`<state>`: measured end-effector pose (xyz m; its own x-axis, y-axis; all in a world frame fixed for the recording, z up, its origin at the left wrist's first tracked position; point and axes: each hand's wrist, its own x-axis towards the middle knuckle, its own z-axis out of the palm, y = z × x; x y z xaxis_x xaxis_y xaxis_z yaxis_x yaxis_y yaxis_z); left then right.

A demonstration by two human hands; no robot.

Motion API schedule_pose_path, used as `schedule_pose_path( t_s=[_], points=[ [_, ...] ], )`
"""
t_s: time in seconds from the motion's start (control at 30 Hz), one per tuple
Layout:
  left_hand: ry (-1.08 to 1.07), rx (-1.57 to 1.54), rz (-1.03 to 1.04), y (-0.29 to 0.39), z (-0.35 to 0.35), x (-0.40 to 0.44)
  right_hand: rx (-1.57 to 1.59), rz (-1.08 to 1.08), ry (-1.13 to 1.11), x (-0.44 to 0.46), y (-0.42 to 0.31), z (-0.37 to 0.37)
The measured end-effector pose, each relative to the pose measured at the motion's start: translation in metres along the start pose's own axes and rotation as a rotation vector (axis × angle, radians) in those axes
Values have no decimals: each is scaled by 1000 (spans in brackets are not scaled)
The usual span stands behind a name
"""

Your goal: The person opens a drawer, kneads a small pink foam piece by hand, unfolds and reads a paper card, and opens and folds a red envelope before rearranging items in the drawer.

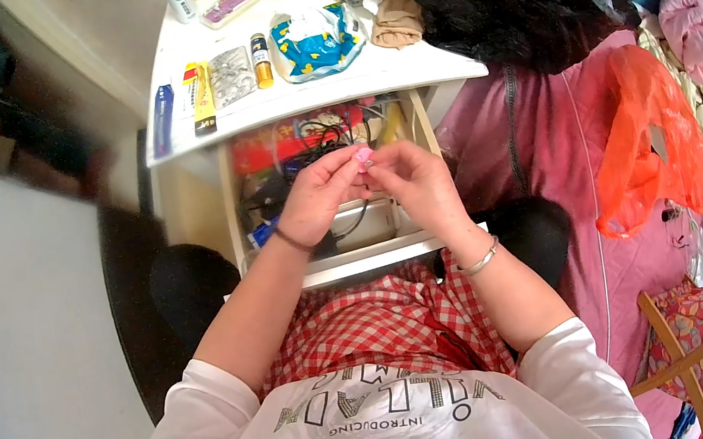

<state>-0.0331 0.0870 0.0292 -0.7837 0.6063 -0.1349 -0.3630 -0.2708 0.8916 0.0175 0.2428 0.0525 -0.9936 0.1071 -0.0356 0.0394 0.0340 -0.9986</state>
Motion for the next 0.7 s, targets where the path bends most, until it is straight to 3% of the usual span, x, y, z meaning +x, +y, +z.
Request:
schedule_pose_path(
  t_s=[0.13,0.7],
  points=[
    [135,249,119,-5,2,1,-215,-81,42,-2,1,2],
    [135,214,105,-6,-1,1,-263,-174,42,-1,2,4]
  ],
)
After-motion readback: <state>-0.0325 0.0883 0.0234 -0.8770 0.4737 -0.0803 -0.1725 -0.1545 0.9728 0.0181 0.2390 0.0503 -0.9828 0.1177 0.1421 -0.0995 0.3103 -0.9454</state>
